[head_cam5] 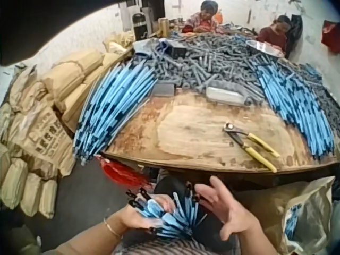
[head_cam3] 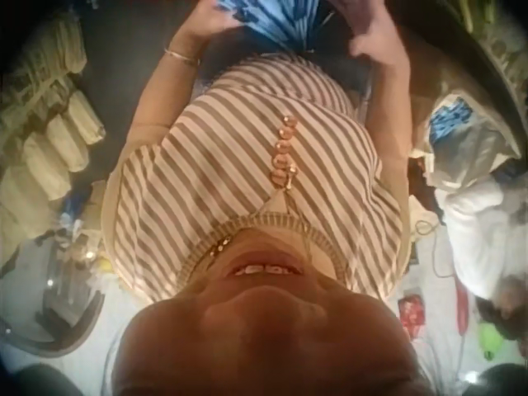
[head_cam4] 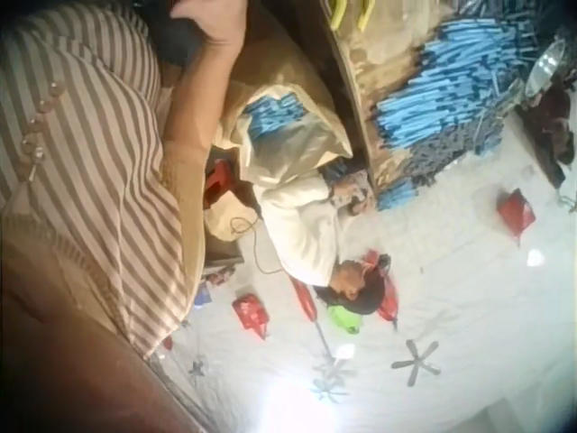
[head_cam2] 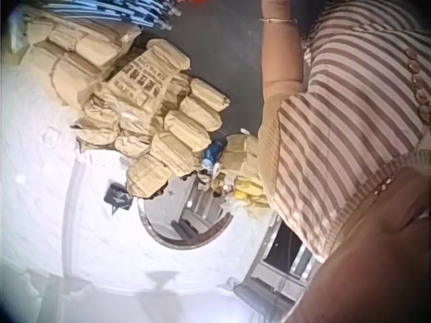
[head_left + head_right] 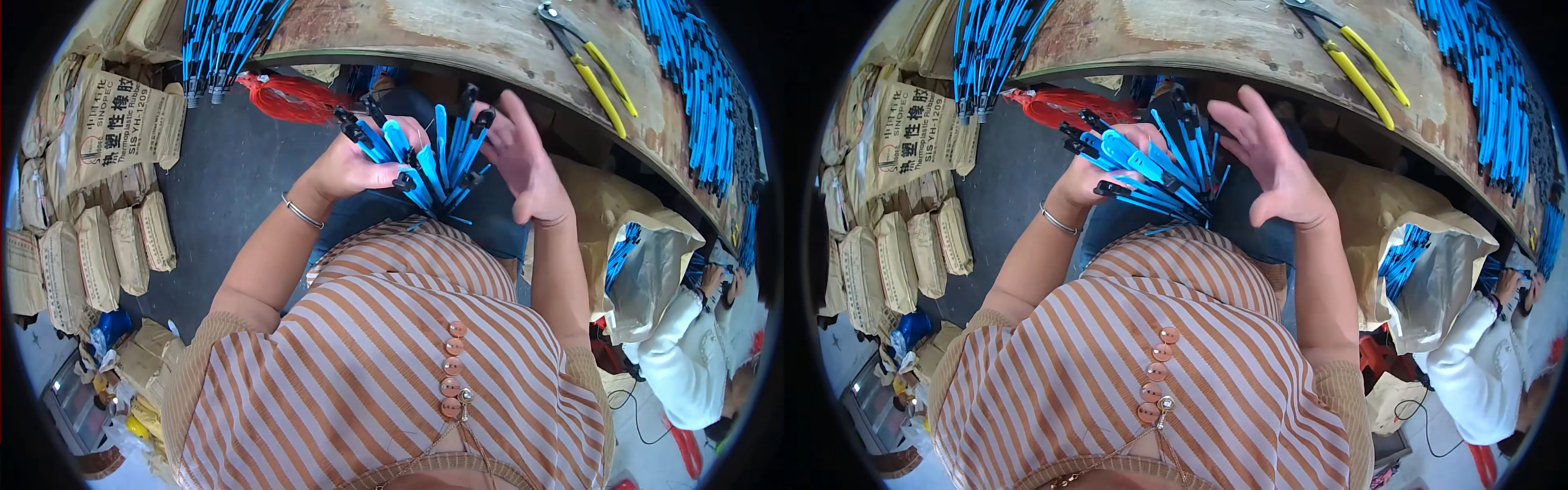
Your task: Assembling blue plastic strips into a black plastic base using pliers on an assembly line.
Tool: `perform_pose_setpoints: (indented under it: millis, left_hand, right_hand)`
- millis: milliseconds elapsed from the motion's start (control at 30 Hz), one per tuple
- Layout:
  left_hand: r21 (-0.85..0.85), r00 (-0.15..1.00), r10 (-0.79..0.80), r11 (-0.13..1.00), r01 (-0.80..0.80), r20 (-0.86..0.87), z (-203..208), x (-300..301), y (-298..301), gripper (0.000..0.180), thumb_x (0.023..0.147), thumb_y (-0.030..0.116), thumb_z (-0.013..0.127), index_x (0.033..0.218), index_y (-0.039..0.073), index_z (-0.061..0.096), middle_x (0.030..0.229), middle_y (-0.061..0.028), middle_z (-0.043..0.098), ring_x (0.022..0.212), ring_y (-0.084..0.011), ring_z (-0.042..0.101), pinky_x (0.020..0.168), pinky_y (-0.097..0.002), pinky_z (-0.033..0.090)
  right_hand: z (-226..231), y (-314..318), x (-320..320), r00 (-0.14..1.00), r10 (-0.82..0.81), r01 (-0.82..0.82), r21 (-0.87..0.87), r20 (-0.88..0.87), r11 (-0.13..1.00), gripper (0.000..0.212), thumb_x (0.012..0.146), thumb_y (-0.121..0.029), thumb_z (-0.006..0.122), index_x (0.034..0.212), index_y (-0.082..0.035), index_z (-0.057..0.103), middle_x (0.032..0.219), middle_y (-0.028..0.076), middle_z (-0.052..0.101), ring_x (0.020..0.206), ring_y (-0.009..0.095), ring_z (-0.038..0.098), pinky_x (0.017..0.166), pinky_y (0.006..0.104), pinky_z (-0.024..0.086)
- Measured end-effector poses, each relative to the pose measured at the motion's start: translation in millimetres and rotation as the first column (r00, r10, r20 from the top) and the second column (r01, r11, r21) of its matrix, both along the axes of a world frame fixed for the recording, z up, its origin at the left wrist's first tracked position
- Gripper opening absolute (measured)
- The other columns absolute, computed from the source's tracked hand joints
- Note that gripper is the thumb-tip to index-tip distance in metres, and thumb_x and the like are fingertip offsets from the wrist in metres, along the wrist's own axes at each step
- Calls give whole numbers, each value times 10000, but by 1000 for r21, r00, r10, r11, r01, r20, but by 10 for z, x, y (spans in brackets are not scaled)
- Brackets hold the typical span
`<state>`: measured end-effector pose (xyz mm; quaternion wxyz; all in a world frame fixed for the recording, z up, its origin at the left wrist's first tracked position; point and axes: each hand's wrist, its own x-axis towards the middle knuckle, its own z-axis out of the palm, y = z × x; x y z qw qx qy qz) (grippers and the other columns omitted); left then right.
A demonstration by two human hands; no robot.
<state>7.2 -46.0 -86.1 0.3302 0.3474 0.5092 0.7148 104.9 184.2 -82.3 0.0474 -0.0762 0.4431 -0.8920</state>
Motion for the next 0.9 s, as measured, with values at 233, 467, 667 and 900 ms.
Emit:
perform_pose_setpoints:
  millis: [233,467,667,900]
  left_hand:
    - [-144,992,36,988,-54,-125,213,1,114,253,727,141,717,885,-1,580,868,-100,602,827,-210,566,756,-332,453]
    - [-182,994,-52,983,34,-97,335,133,403,237,728,133,724,878,-4,601,798,-64,600,757,-146,569,708,-285,461]
    - [-29,981,-176,984,178,77,358,169,534,258,735,149,726,892,-14,602,794,-62,602,762,-147,570,710,-284,460]
    - [-111,979,-62,990,85,196,273,320,502,277,732,120,696,958,1,589,900,-94,567,799,-189,520,706,-323,433]
  right_hand:
    - [-121,-275,84,999,-2,-16,451,41,893,1039,557,-161,846,1393,-51,239,1255,96,485,1109,170,478,957,292,360]
    - [-141,-87,163,959,85,-202,444,270,873,547,588,-119,808,1055,-23,540,921,10,602,848,107,541,788,274,435]
    - [-240,-36,248,961,127,-219,397,246,891,544,594,-152,798,1068,-1,576,833,-10,581,730,102,512,711,260,443]
    - [-156,-63,315,975,13,-86,322,223,943,228,664,-96,760,848,-36,638,739,-4,613,693,92,546,675,249,442]
